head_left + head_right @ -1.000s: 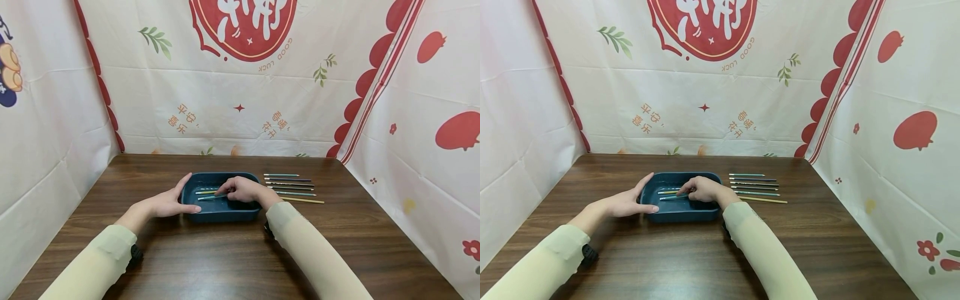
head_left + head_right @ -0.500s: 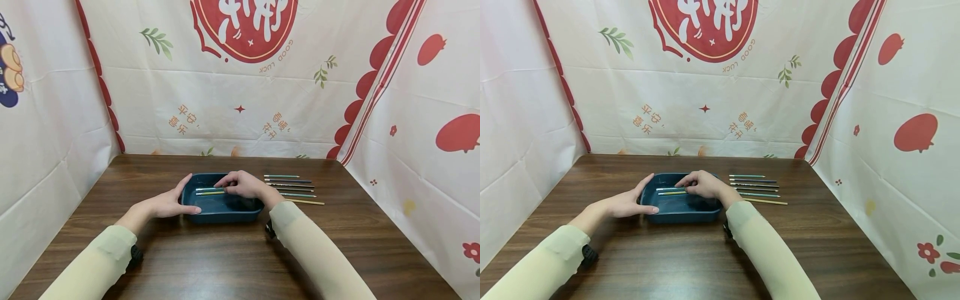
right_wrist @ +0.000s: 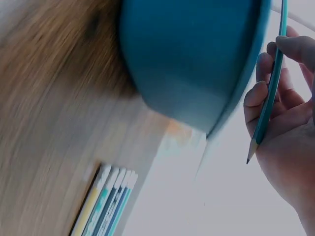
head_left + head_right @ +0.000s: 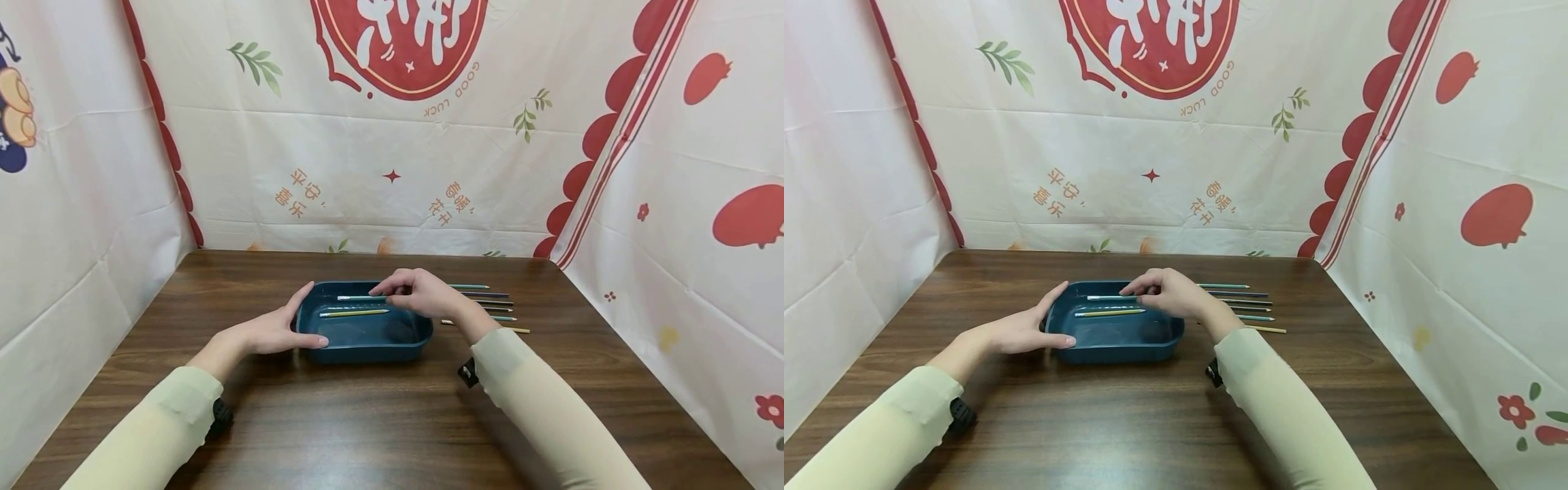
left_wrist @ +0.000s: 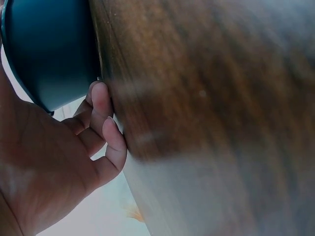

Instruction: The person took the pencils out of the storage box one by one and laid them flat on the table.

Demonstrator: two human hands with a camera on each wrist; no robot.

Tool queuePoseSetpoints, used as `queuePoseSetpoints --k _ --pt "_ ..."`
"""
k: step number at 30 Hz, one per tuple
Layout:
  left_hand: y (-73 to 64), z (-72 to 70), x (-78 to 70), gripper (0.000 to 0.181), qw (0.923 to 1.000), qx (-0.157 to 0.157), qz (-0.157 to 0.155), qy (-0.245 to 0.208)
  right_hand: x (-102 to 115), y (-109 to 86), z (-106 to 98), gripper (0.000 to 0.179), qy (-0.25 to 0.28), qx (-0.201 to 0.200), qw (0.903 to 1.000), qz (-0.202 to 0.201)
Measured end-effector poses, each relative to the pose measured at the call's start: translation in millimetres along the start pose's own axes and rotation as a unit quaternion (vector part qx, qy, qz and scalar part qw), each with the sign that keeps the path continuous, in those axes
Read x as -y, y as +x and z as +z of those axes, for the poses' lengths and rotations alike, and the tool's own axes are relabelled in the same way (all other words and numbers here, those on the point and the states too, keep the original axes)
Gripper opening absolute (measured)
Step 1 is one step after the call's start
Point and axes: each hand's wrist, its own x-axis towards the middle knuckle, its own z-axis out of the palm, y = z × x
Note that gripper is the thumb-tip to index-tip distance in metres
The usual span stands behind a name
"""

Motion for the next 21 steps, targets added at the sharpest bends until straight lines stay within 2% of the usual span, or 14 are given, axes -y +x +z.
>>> queuePoseSetpoints --k 8,21 --pt "-2.4 1.1 0.5 0.13 1.0 -0.002 0.004 0.005 -16 -35.0 -19 0.03 -0.032 -0.018 0.9993 0.001" --pt "-2.4 0.4 -0.1 0.13 0.9999 -0.001 0.011 0.009 -48 -87.8 -42 0.033 -0.038 -0.068 0.9966 0.028"
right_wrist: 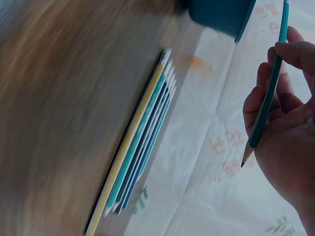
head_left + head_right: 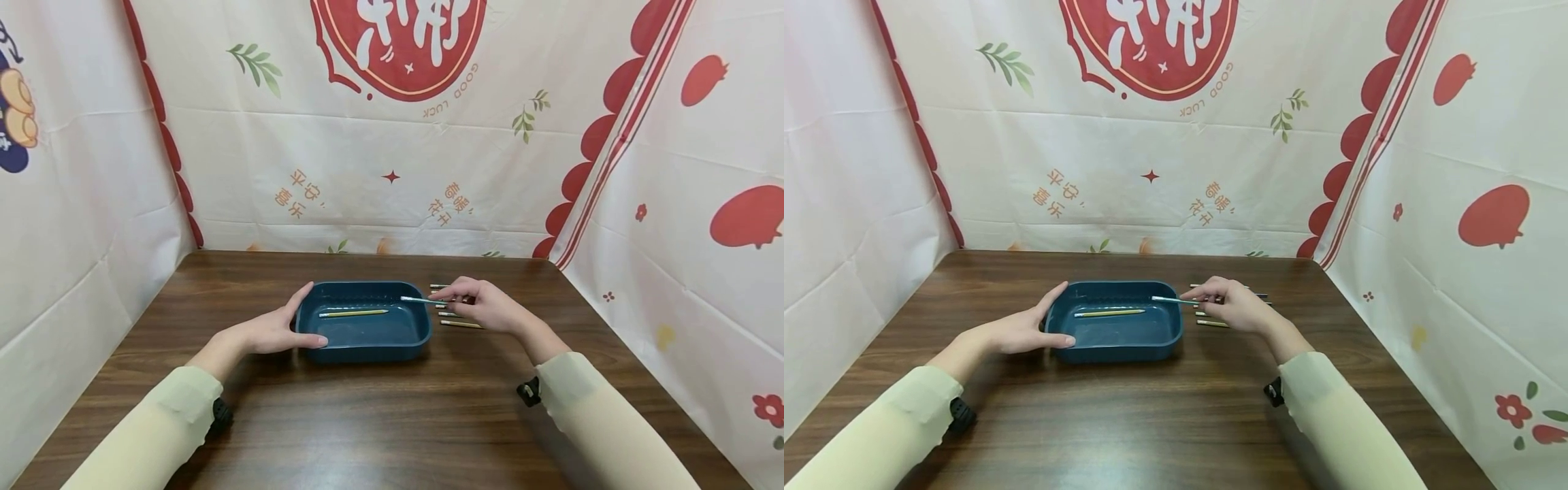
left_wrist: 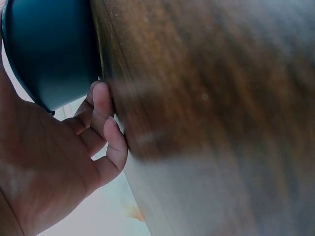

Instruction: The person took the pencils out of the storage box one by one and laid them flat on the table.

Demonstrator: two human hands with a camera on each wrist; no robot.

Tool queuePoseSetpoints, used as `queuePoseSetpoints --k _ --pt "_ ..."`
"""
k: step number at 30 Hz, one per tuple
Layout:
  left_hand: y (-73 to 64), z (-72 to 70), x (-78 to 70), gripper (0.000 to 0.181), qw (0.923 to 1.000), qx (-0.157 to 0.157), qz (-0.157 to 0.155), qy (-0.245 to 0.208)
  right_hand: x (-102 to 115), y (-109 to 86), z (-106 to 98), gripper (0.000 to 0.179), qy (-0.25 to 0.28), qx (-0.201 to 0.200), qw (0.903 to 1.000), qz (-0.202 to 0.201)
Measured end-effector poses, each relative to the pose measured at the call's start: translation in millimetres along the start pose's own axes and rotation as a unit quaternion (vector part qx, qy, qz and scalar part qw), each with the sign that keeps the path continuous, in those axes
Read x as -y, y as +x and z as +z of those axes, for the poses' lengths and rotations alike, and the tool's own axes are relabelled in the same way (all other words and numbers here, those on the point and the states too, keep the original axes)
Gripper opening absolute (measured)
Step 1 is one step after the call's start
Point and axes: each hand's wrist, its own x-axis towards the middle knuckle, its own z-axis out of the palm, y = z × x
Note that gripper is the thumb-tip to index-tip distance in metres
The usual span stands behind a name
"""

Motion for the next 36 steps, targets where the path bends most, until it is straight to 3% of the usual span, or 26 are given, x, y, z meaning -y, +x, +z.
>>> queuePoseSetpoints --k 10,17,27,36 --pt "2.3 -0.6 0.1 0.13 1.0 -0.002 -0.002 -0.001 -32 -31.9 -15 0.029 -0.008 -0.005 0.9996 0.027" --pt "1.9 -0.6 0.4 0.13 1.0 -0.002 -0.004 -0.004 -53 -46.1 -19 0.03 -0.015 0.02 0.998 0.057" --pt "2.7 0.1 1.8 0.129 1.0 -0.001 -0.003 -0.005 -69 -50.0 -15 0.03 -0.035 0.07 0.9941 0.076" --pt "2.3 0.3 1.9 0.13 1.0 -0.001 -0.001 -0.009 -70 -45.5 -9 0.032 -0.066 0.077 0.9907 0.09"
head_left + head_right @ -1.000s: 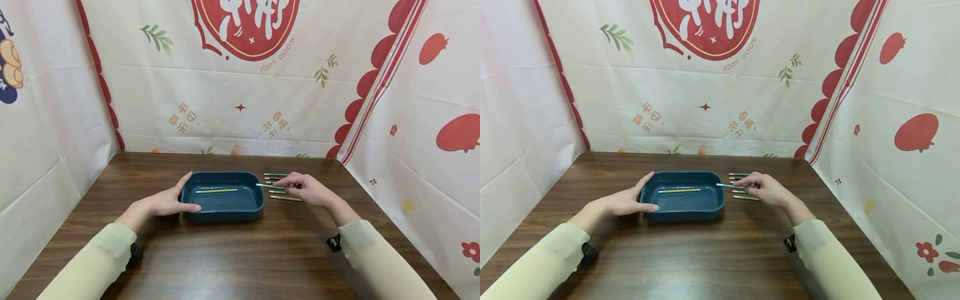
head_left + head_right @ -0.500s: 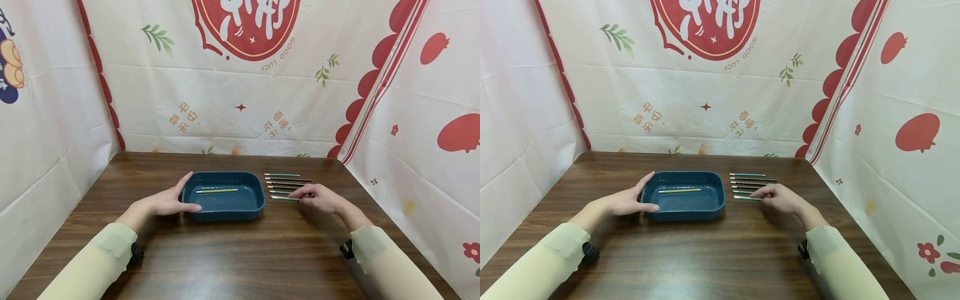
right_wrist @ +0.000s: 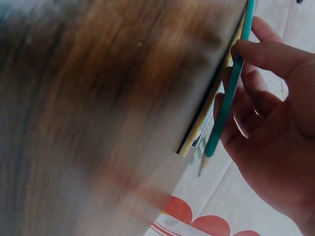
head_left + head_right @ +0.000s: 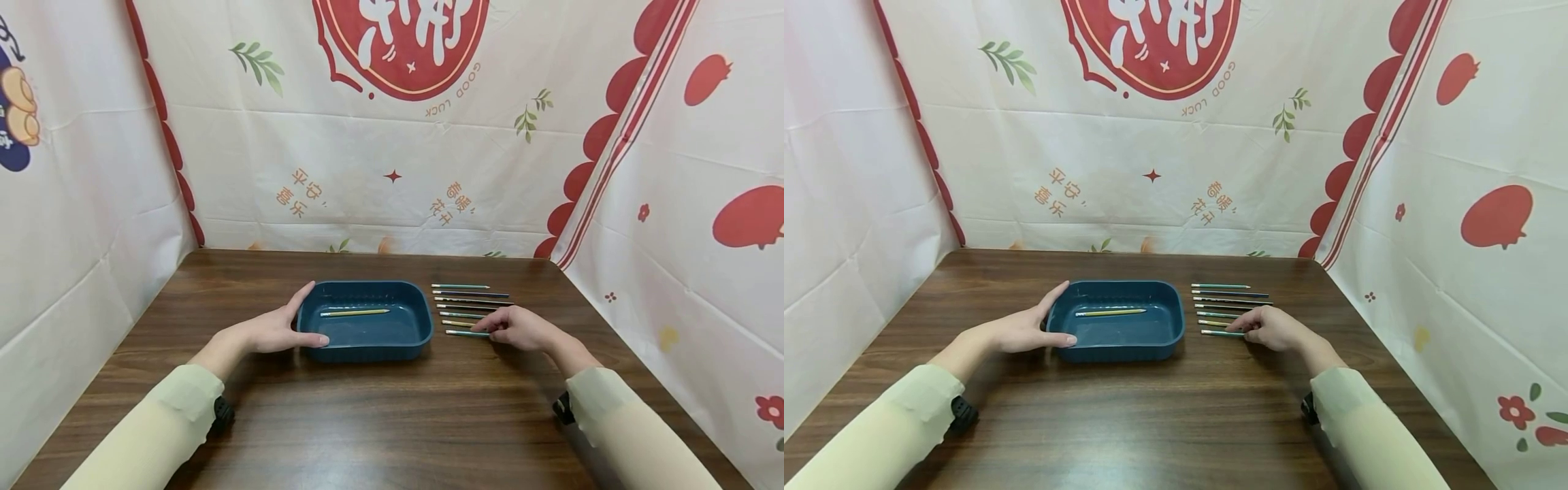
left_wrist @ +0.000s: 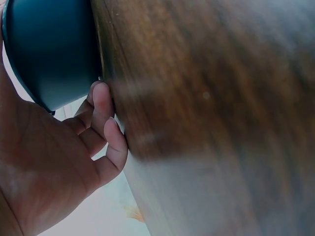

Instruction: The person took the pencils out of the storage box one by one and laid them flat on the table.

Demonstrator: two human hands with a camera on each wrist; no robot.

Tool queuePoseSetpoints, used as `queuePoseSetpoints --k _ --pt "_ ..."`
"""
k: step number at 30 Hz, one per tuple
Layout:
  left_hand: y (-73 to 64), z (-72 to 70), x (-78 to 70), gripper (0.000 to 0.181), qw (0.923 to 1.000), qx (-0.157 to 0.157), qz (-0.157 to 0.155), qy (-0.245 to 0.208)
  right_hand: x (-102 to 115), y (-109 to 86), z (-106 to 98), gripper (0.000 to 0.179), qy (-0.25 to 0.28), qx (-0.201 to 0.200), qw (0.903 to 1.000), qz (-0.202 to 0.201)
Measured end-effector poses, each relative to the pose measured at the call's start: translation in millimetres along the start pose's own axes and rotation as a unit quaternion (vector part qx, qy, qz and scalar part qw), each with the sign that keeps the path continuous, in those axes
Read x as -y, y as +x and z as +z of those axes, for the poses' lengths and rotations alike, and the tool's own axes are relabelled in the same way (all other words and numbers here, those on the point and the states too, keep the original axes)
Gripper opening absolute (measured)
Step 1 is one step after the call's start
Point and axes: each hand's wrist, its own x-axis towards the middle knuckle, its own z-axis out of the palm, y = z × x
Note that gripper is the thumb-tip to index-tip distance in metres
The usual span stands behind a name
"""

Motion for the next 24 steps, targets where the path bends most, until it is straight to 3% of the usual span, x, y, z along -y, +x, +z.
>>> queuePoseSetpoints --k 15,24 --pt "-0.6 -0.5 -1.2 0.13 1.0 0.001 -0.005 0.003 2 2.7 9 0.037 -0.026 -0.026 0.999 0.025" --pt "-0.4 -0.1 -1.2 0.129 1.0 0.002 -0.001 0.004 1 3.1 12 0.037 -0.019 -0.027 0.9994 0.007"
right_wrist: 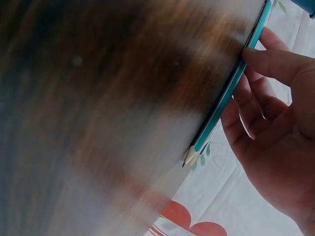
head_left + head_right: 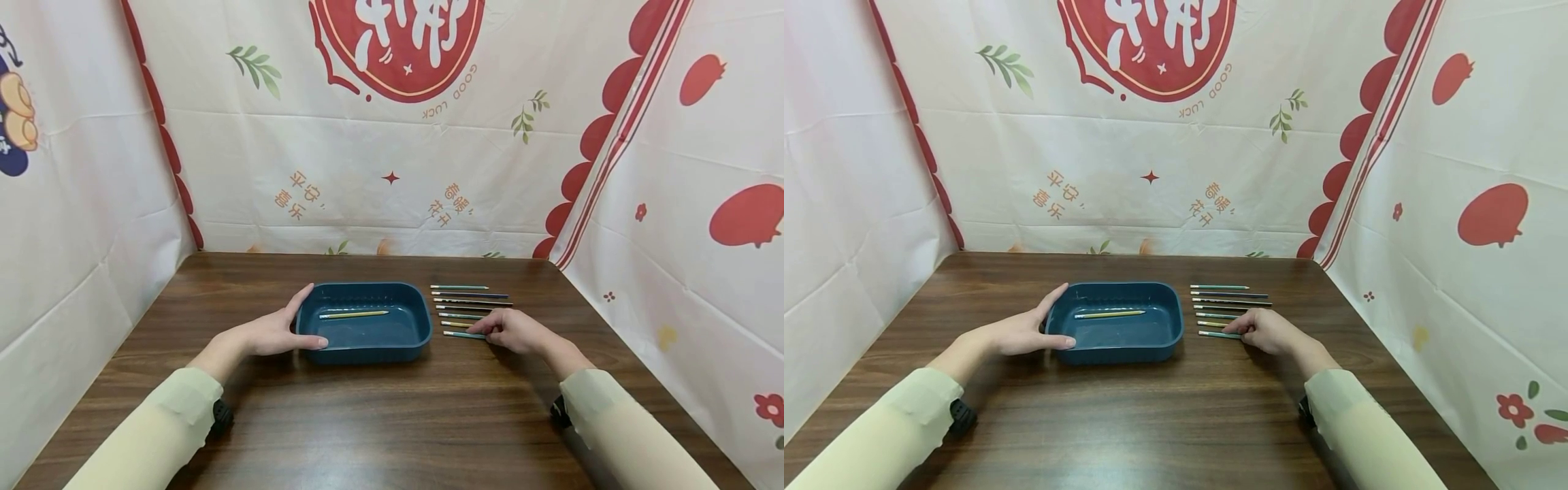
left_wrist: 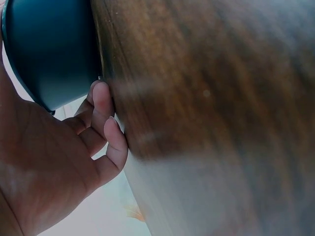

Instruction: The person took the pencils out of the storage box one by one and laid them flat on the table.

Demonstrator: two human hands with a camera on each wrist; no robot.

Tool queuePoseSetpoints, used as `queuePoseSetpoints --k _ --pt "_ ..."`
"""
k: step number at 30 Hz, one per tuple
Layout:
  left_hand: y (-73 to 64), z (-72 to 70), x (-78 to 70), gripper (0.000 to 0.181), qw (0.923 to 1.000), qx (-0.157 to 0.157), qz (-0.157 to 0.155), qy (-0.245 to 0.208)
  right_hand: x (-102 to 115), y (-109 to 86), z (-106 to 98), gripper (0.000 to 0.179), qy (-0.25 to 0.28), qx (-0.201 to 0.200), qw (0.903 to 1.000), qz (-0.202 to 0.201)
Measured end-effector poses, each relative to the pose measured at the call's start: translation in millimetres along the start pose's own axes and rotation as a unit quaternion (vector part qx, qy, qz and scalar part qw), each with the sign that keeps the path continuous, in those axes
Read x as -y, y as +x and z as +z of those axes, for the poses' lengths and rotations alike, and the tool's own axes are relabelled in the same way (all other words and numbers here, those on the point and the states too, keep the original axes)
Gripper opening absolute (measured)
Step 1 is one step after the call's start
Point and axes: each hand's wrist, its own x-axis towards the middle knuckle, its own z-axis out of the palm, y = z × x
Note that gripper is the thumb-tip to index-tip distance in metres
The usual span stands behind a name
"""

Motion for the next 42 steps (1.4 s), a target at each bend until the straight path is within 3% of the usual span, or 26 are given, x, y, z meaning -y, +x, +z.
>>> queuePoseSetpoints --k 20,29,42 --pt "-0.9 0.8 1.6 0.129 1.0 -0.001 0.004 -0.003 4 0.7 0 0.038 -0.008 0.003 1.0 -0.001" --pt "-0.7 0.3 0.4 0.129 1.0 0.0 0.003 -0.001 2 0.0 -5 0.038 -0.018 -0.023 0.9995 -0.014" --pt "-0.5 0.0 0.4 0.129 1.0 0.001 0.001 -0.002 32 8.6 -15 0.032 0.031 -0.026 0.9991 -0.013"
